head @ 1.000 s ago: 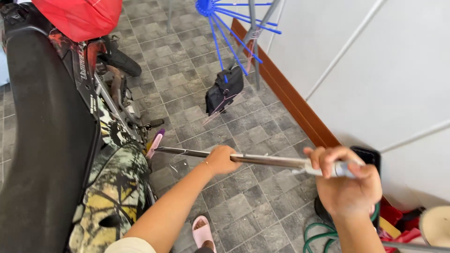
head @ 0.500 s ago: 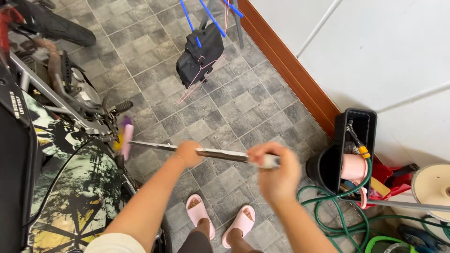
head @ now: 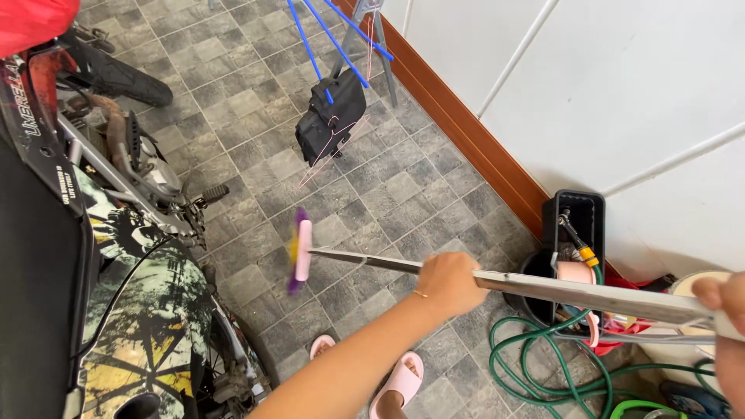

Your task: Sweep the tiled floor in a garage using a long-handled cleaning tool.

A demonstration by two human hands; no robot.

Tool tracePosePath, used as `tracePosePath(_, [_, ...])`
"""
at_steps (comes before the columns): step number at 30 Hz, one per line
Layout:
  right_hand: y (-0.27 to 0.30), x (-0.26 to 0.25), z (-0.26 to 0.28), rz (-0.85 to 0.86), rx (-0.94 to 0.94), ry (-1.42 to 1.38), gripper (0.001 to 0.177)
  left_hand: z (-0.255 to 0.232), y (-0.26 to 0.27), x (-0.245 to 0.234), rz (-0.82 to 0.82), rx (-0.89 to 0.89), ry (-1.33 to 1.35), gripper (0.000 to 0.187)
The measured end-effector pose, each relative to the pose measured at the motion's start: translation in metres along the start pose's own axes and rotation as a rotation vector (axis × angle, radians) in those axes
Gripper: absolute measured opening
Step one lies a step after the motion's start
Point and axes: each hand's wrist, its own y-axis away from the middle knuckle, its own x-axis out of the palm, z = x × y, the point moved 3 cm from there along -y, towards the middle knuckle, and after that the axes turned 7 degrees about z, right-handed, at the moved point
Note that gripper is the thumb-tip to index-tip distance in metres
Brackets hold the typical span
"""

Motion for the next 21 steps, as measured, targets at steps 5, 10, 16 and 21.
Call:
tracePosePath(5, [-0.044,0.215,0.114,-0.3,0.188,-0.728,0.045,0.139,0.026,-0.001,0.061,-0.082,-0.208,0.015])
tracePosePath(10, [-0.013,0.291,0.073,0.138,0.323,-0.58,0.03,0.236,0.061,0.003,0.17,-0.265,-0.178,0.025])
tracePosePath(16, [-0.04,0.172,0.148,-0.052,0.391,-0.563,0.039,0.081,-0.003,0.047,0.192,-0.074,0.039,0.021])
tracePosePath(21, [-0.022,0.088,0.168,-0.006,0.158,-0.528,0.051,-0.033,-0.031,0.083,0.14,0.061,0.034,0.021])
